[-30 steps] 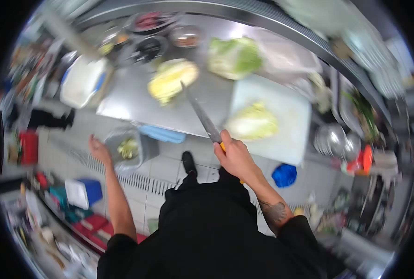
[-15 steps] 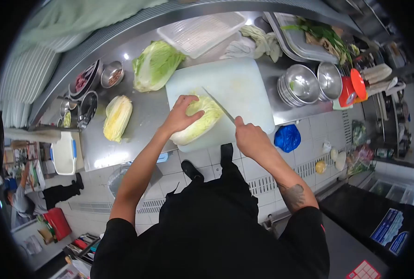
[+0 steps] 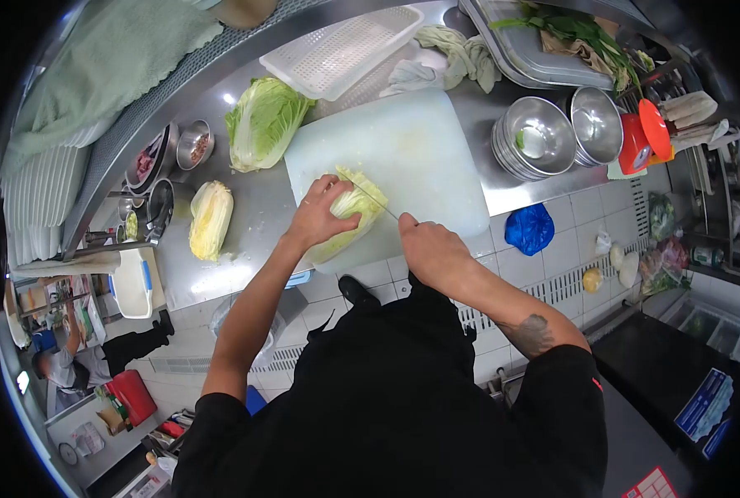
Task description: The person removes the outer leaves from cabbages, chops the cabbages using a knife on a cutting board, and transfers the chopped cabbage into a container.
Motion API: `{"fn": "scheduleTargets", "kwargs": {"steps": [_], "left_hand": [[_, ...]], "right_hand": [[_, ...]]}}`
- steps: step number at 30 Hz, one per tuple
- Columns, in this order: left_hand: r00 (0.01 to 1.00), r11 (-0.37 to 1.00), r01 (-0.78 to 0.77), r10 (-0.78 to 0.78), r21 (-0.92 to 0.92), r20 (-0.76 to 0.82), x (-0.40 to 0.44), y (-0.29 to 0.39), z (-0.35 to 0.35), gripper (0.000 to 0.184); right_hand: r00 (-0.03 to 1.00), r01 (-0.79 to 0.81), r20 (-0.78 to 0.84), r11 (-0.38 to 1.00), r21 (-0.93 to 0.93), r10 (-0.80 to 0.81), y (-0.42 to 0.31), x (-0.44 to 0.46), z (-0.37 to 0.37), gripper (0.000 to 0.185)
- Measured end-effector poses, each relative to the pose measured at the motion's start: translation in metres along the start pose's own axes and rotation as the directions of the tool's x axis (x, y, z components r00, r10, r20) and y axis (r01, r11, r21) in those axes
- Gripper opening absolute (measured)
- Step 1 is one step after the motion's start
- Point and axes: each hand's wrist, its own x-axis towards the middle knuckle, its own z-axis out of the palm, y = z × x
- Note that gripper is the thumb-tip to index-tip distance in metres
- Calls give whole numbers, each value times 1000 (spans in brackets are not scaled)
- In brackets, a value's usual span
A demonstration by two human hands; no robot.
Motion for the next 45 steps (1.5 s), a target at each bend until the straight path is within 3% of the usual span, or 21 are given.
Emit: {"fn": "scheduleTargets", "kwargs": {"steps": [3, 6, 9, 15, 22, 32, 37, 40, 45], "left_hand": [[999, 1000, 23, -23, -17, 27, 2, 0, 0, 55], [999, 999, 27, -27, -21, 33, 3, 2, -1, 55], [998, 998, 53, -51, -39, 46, 3, -1, -1, 57], [999, 997, 25, -22, -71, 50, -13, -5, -11, 67], [1000, 1000, -24, 24, -20, -12, -33, -4, -13, 74], [1000, 999, -5, 5, -36, -18, -29, -8, -10, 74], [1000, 999, 13, -13, -52, 2, -28, -6, -12, 74], [1000, 998, 19, -18, -52, 22, -26, -4, -12, 74], [1000, 998, 23, -22, -50, 17, -25, -2, -12, 73]], "right_hand": [[998, 64, 15, 996, 60, -65, 0, 20, 4, 14], [1000, 20, -3, 988, 155, -19, -3, 60, 30, 14], [989, 53, -150, 965, 257, -14, 8, 87, 71, 17], [996, 37, -91, 983, 179, -21, 40, 80, 83, 20], [977, -36, -204, 986, 160, 69, 15, 70, 53, 20], [993, -76, -85, 996, 47, 80, -4, 43, 50, 20], [996, -74, -38, 994, 75, 77, -2, 34, 53, 18], [990, -62, -114, 989, 136, 78, 5, 53, 73, 16], [992, -28, -111, 979, 202, 51, 25, 82, 79, 16]]}}
